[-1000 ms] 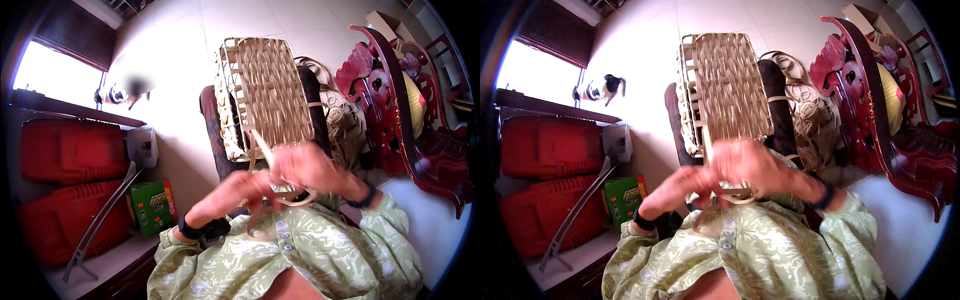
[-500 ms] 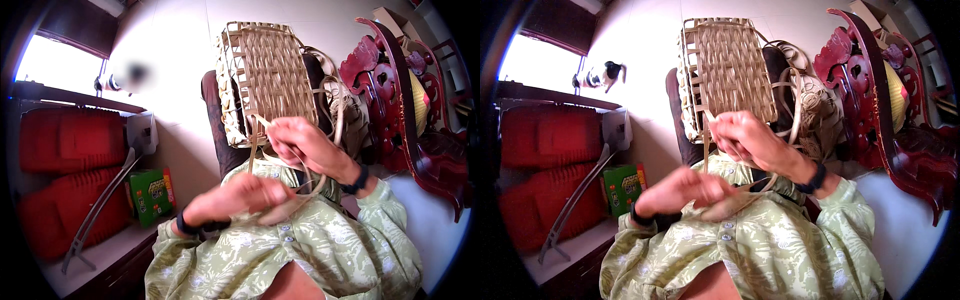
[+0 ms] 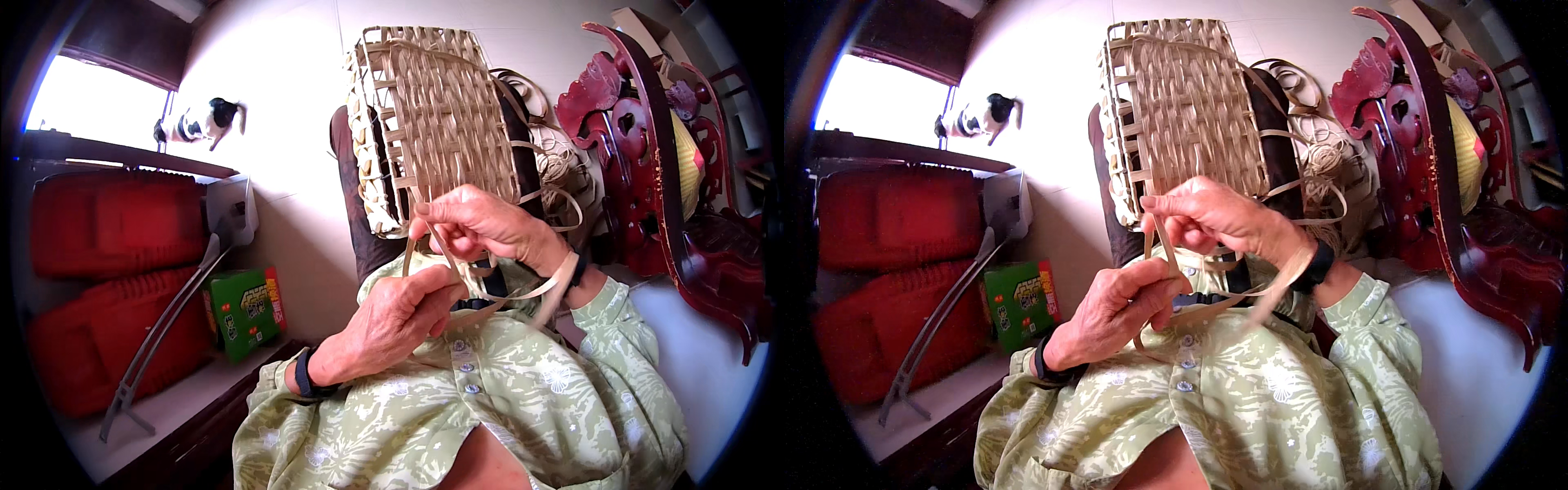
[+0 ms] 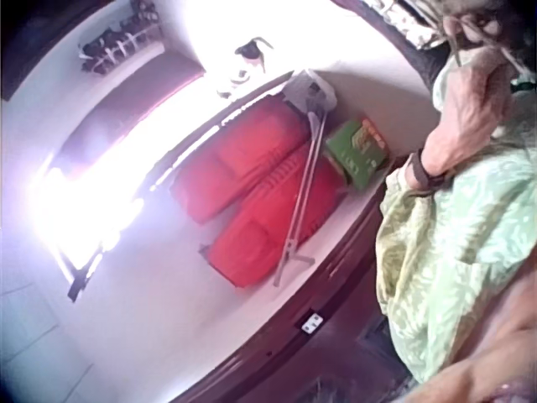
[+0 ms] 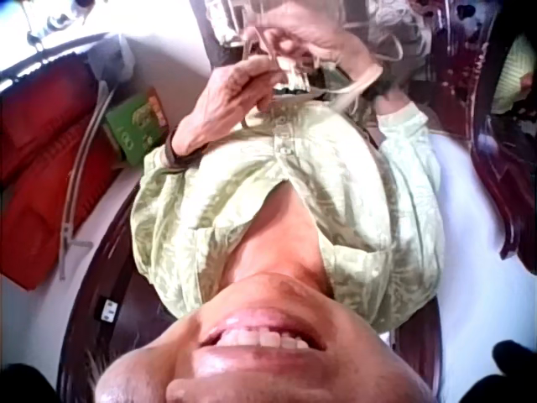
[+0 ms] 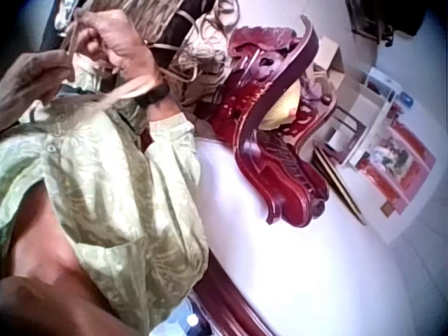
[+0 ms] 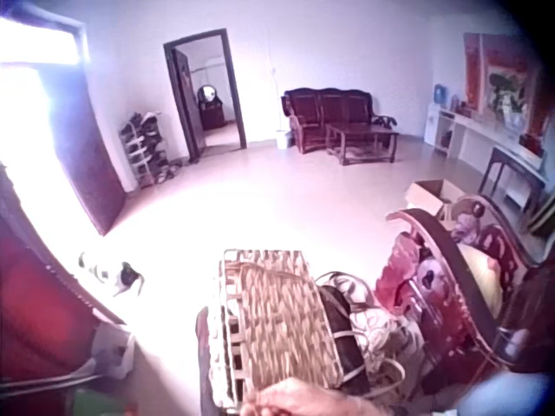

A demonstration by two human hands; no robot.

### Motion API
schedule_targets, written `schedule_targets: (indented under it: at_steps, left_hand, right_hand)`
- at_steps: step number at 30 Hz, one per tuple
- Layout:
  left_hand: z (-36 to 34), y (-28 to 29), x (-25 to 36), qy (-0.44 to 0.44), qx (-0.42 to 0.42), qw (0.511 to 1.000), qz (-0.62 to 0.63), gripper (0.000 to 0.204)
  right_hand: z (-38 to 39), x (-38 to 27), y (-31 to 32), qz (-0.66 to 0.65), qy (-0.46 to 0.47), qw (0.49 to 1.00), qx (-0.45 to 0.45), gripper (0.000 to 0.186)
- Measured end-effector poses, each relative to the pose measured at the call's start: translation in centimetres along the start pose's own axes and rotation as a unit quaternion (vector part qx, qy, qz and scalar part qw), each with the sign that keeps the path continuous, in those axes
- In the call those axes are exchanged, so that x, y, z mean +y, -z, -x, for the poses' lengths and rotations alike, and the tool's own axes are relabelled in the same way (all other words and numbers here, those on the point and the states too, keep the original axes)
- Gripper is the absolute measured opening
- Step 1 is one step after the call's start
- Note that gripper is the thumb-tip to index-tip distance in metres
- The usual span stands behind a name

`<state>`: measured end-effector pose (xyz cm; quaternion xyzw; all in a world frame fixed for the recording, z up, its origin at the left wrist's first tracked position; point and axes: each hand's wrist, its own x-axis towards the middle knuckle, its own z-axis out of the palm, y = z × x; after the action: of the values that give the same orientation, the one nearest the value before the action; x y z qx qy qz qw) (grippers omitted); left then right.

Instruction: The person weaves a basket by hand, threading strips of material through the existing structure and pressing them into place.

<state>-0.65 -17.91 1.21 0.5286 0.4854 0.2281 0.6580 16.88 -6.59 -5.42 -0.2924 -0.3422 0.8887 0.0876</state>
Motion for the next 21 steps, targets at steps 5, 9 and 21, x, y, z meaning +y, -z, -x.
schedule_targets:
  at_steps: [5,9,21]
  left_hand:
    - [-0.7,2.6,-1.8,0.074,0.032,0.981,0.175,0.039]
    - [-4.0,3.4,-1.2,0.085,0.035,0.940,0.327,0.047]
    - [-2.6,0.8,-4.4,0.022,0.175,0.984,0.006,0.022]
  right_hand:
    - [3.5,0.5,-2.8,0.273,0.169,0.945,0.062,0.030]
    - [8.7,-1.9,-4.3,0.443,0.172,0.877,-0.078,0.025]
    - [3.1,0.3,0.4,0.239,-0.066,0.967,-0.050,0.045]
